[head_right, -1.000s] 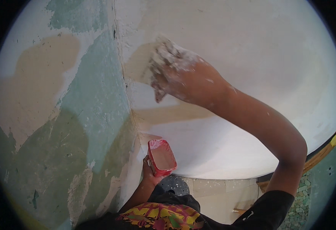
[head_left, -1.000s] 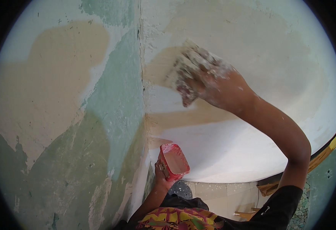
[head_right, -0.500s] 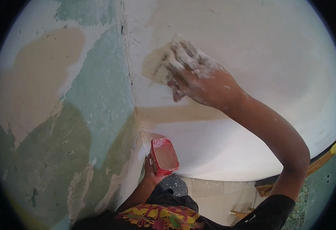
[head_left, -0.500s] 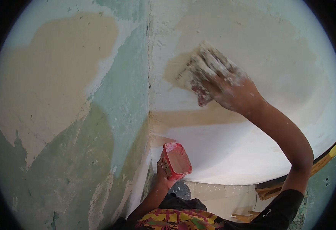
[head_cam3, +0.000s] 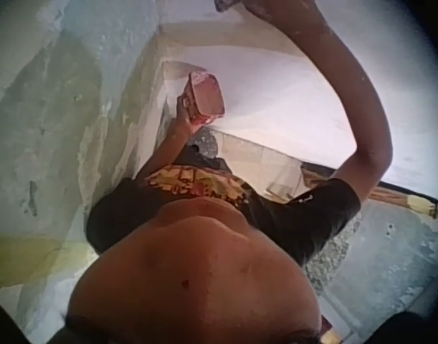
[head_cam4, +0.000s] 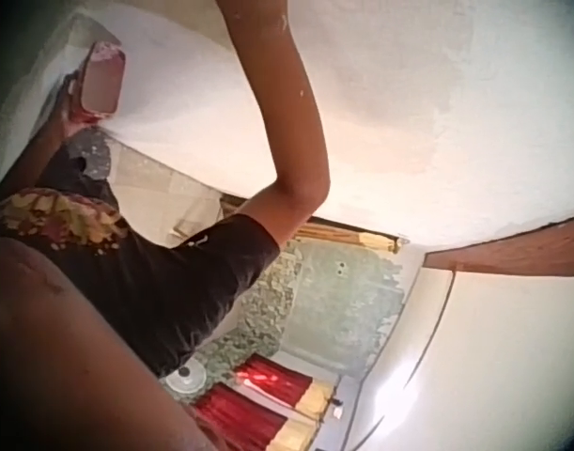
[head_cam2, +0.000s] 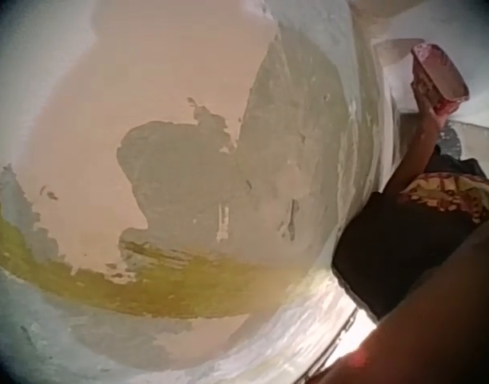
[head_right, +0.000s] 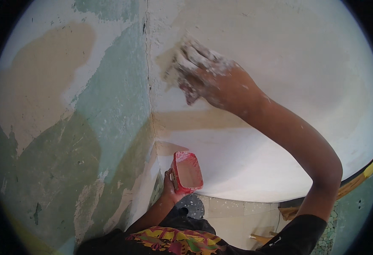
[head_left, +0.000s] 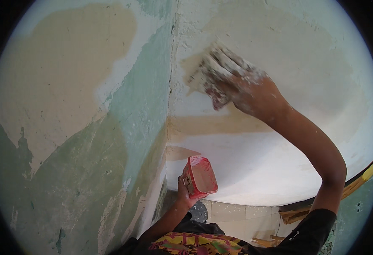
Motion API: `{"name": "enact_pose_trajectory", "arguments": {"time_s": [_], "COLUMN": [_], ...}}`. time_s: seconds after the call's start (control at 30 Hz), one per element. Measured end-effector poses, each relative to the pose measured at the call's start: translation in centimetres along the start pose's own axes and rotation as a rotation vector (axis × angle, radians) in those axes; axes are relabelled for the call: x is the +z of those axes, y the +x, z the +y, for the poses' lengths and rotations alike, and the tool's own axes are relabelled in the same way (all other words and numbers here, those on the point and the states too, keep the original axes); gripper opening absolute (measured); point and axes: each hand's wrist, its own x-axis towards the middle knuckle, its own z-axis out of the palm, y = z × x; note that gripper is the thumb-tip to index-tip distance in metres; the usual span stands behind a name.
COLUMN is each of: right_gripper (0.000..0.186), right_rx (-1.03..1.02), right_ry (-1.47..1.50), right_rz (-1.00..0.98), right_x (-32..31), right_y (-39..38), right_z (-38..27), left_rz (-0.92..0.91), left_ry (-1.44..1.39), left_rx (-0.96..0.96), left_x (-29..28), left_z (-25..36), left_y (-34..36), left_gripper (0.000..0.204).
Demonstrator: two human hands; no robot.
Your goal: The recorder applies a layer of wall putty/plaster to a wall using a spatula and a container.
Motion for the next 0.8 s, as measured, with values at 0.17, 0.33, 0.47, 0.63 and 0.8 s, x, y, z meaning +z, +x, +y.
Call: {"name": "enact_pose_trajectory", "arguments": {"time_s": [0.17, 0.33, 0.47, 0.63, 0.8], "right_gripper": [0.042, 0.043, 0.039, 0.027, 0.029], "right_rx": [-0.036, -0.044, -0.021, -0.057, -0.052], "right_ry": [-0.134, -0.356, -0.453, -0.343, -0.33], "right_rz": [-0.12, 0.004, 0.1, -0.024, 0.173], "right_x": [-1.9, -2.4, 0.5, 1.3, -1.4], "right_y": [-2.6, -0.5, 0.6, 1.2, 3.2], "right_z": [-1.6, 0.8, -0.7, -4.8, -1.9], "left_rz": [0.001, 0.001, 0.023, 0.008, 0.076], "left_ry": [0.048, 0.033, 0.034, 0.071, 0.081], "left_rx": [0.025, -0.022, -0.001, 0.018, -0.02], "left_x": [0.0, -0.8, -0.7, -0.2, -0.5], "left_z": [0.3, 0.0, 0.1, 0.3, 0.4], "left_y": [-0.4, 0.3, 0.0, -0.2, 0.1], "left_gripper": [0.069, 0.069, 0.068, 0.069, 0.071]}}
